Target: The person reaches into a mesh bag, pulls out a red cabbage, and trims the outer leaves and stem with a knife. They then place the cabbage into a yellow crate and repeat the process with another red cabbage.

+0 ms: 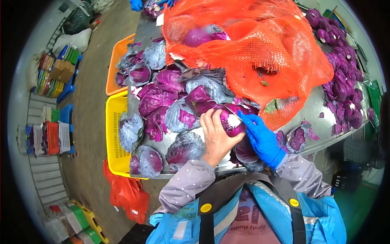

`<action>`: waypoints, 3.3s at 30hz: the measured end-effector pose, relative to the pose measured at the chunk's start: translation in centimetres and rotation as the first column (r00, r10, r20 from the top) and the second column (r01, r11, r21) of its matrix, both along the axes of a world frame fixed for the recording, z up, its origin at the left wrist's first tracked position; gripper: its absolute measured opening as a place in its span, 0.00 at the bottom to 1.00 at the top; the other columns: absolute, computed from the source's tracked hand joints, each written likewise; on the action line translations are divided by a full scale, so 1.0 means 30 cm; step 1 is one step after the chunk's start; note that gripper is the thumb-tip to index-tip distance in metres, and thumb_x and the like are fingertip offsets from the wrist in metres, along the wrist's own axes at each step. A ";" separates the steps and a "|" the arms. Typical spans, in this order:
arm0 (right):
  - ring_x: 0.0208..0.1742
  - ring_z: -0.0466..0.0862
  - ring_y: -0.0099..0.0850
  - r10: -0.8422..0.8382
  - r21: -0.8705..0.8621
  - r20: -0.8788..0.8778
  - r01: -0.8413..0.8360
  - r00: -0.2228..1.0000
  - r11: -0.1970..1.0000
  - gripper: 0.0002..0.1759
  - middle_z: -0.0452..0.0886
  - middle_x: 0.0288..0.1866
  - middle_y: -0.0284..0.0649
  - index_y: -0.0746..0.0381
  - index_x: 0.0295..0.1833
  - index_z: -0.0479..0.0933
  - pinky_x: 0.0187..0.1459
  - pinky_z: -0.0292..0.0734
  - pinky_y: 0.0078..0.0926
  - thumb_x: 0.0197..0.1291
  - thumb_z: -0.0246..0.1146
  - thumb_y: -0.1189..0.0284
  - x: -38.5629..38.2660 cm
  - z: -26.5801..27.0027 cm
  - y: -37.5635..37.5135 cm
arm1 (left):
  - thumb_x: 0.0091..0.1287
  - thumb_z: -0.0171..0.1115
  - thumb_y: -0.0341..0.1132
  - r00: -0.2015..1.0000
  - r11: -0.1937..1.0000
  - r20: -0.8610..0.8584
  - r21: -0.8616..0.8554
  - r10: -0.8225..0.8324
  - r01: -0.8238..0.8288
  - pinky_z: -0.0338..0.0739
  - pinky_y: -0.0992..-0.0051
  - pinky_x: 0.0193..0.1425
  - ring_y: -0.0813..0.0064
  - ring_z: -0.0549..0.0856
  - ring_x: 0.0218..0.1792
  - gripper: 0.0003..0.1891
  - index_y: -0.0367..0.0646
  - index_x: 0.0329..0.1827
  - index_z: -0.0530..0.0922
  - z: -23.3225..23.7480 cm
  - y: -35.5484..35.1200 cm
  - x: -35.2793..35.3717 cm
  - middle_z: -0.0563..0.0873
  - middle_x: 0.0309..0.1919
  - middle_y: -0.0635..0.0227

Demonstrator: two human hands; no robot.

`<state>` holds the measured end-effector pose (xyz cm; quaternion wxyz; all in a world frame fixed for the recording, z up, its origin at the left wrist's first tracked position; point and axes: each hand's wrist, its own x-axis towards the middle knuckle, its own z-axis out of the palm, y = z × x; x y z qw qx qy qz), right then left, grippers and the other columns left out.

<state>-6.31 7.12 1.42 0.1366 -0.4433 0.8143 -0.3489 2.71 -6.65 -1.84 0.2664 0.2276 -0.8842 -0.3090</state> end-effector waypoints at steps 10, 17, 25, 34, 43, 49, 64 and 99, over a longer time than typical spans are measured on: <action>0.46 0.81 0.49 0.029 0.228 -0.089 -0.009 0.996 0.974 0.29 0.72 0.54 0.50 0.51 0.70 0.62 0.42 0.78 0.44 0.62 0.50 0.71 -0.165 -0.057 -0.081 | 0.38 0.76 0.44 0.989 0.992 0.123 -0.107 0.082 -0.068 0.66 0.53 0.59 0.47 0.67 0.55 0.42 0.35 0.57 0.68 0.004 0.025 -0.114 0.67 0.51 0.47; 0.46 0.82 0.47 0.072 0.129 -0.102 -0.059 0.992 0.990 0.29 0.76 0.50 0.48 0.45 0.70 0.62 0.39 0.80 0.43 0.62 0.52 0.69 -0.227 -0.132 -0.090 | 0.37 0.77 0.47 0.979 0.987 0.167 -0.136 0.112 -0.090 0.66 0.55 0.58 0.49 0.67 0.54 0.44 0.33 0.57 0.68 0.012 0.043 -0.141 0.67 0.51 0.48; 0.41 0.83 0.48 0.260 0.230 -0.247 -0.204 0.934 0.952 0.30 0.80 0.45 0.49 0.46 0.71 0.61 0.39 0.79 0.42 0.62 0.52 0.70 -0.274 -0.173 -0.098 | 0.37 0.78 0.47 0.983 0.971 0.108 -0.205 0.147 -0.123 0.65 0.53 0.58 0.48 0.67 0.54 0.45 0.33 0.57 0.67 -0.008 0.069 -0.112 0.67 0.51 0.47; 0.45 0.81 0.33 -0.126 -0.051 0.479 0.171 0.869 0.984 0.25 0.82 0.45 0.42 0.64 0.59 0.71 0.46 0.75 0.32 0.59 0.65 0.64 -0.228 -0.226 -0.037 | 0.37 0.79 0.44 1.000 0.996 -0.029 -0.088 0.000 -0.003 0.62 0.52 0.65 0.45 0.65 0.61 0.48 0.36 0.62 0.62 -0.072 0.059 0.025 0.63 0.58 0.47; 0.36 0.78 0.24 -0.145 0.009 0.710 0.196 0.690 0.980 0.17 0.81 0.36 0.38 0.65 0.51 0.78 0.39 0.75 0.26 0.58 0.64 0.69 -0.021 -0.078 -0.115 | 0.45 0.78 0.45 0.961 0.742 0.107 0.616 0.254 -0.264 0.60 0.61 0.69 0.53 0.66 0.63 0.50 0.39 0.69 0.56 -0.137 -0.023 0.138 0.63 0.61 0.46; 0.44 0.82 0.48 -0.308 0.277 0.078 0.276 0.948 0.920 0.22 0.82 0.41 0.50 0.58 0.57 0.75 0.44 0.76 0.42 0.60 0.62 0.62 -0.332 -0.180 0.054 | 0.42 0.78 0.43 0.989 0.916 0.088 0.374 0.123 -0.147 0.64 0.60 0.66 0.51 0.68 0.61 0.51 0.36 0.67 0.56 -0.083 0.012 0.122 0.65 0.59 0.48; 0.28 0.81 0.46 0.353 0.401 -0.358 -0.199 0.864 0.894 0.09 0.78 0.31 0.43 0.56 0.40 0.71 0.24 0.73 0.43 0.62 0.56 0.62 -0.159 0.034 0.089 | 0.38 0.77 0.43 0.996 0.990 0.079 0.133 0.047 -0.057 0.64 0.56 0.65 0.45 0.67 0.62 0.53 0.36 0.68 0.56 -0.051 0.052 0.082 0.63 0.62 0.45; 0.34 0.83 0.48 -0.260 -0.082 -0.303 0.247 0.917 0.966 0.10 0.81 0.37 0.46 0.55 0.42 0.77 0.34 0.77 0.42 0.61 0.57 0.63 -0.354 0.039 0.048 | 0.37 0.78 0.40 0.996 0.997 0.090 0.081 -0.016 0.009 0.62 0.55 0.66 0.44 0.65 0.62 0.52 0.36 0.66 0.58 -0.015 0.111 0.068 0.63 0.61 0.45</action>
